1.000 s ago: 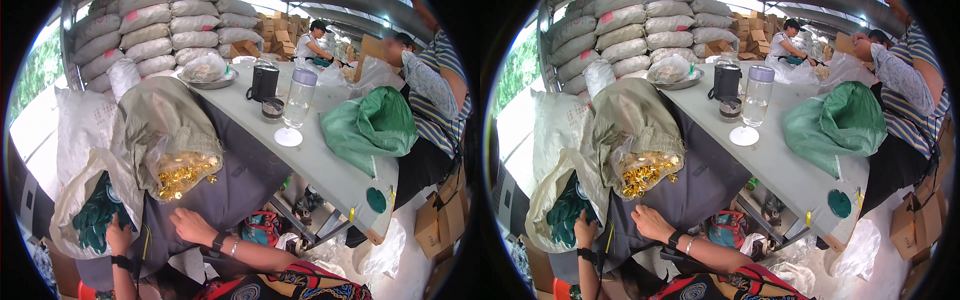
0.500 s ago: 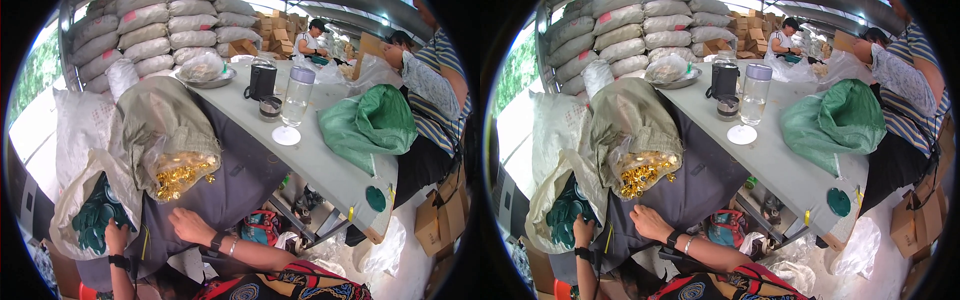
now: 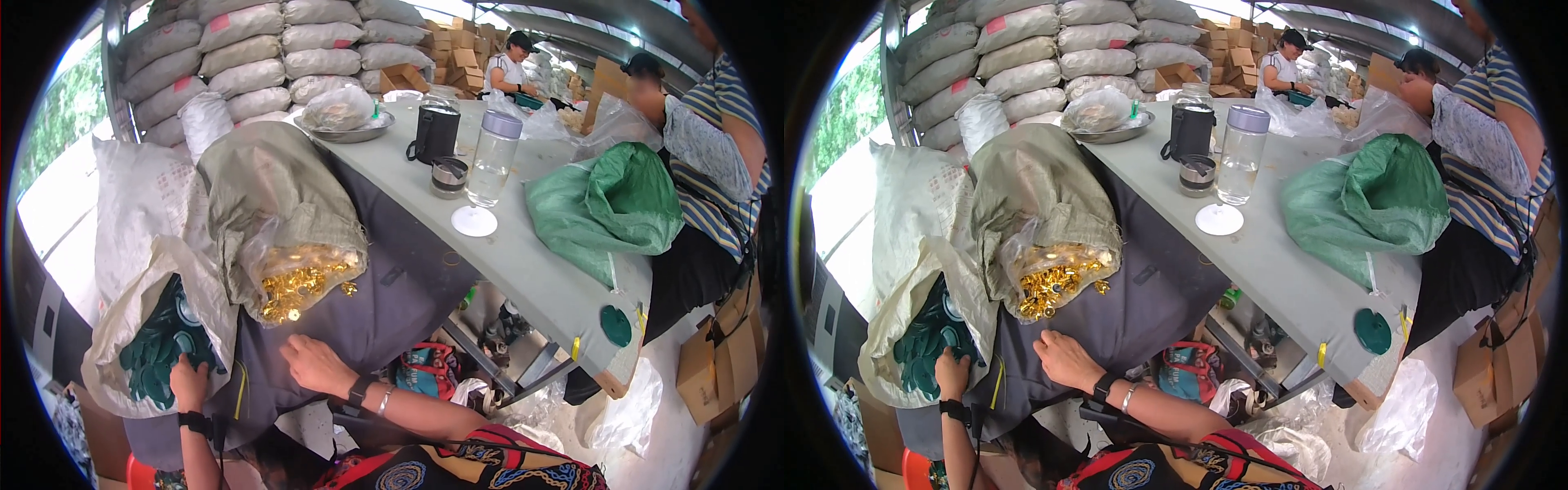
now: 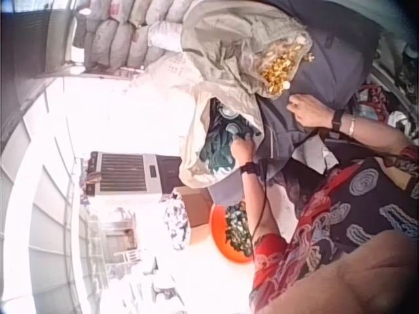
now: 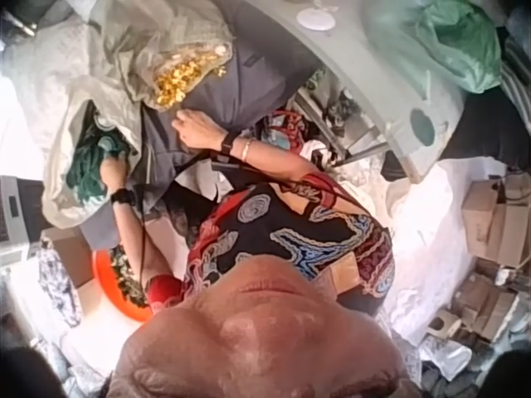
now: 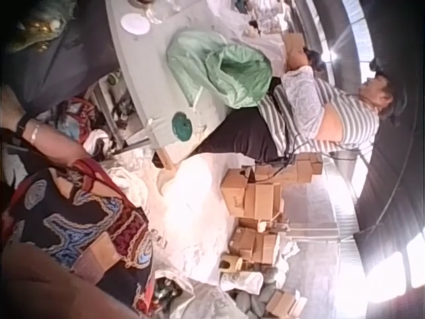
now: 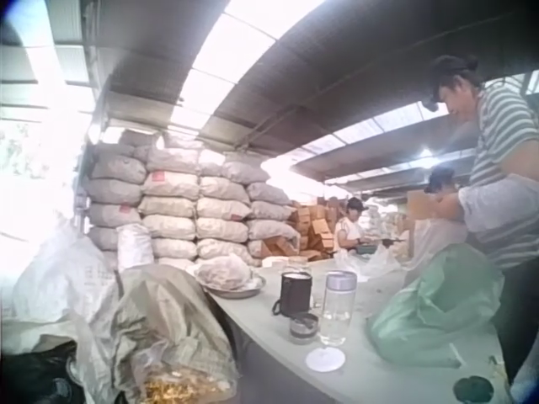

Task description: Assembling small metal pins or clips onto green circular plastic parts.

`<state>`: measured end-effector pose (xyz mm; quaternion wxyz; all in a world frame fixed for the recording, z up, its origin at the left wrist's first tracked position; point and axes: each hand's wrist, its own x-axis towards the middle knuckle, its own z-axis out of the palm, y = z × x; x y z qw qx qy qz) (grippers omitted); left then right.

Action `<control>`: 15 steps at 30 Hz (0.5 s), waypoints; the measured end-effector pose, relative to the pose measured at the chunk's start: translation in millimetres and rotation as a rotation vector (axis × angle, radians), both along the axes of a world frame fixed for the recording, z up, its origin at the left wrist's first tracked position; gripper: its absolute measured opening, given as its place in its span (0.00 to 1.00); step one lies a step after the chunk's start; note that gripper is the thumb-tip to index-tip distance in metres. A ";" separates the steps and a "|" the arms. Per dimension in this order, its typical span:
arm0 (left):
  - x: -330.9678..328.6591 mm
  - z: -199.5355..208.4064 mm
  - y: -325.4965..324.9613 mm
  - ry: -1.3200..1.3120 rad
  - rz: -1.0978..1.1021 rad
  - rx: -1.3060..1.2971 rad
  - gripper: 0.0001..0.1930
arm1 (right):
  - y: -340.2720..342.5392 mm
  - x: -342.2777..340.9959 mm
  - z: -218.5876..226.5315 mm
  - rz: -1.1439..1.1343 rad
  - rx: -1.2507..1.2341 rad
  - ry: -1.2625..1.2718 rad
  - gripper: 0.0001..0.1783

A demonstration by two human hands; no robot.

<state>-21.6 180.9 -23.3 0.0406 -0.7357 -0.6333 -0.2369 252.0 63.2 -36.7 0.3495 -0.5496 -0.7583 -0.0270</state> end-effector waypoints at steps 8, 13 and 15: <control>-8.3 -8.9 -12.8 -0.123 -0.140 0.063 0.15 | 0.7 -1.3 -1.5 -0.004 0.013 -0.002 0.08; -6.8 -8.4 -19.0 -0.163 -0.128 0.050 0.14 | 0.5 -2.1 -0.5 -0.009 0.020 0.004 0.07; -3.1 -3.6 -23.9 -0.171 -0.113 0.065 0.15 | 0.7 -1.9 -0.5 -0.008 0.013 0.002 0.07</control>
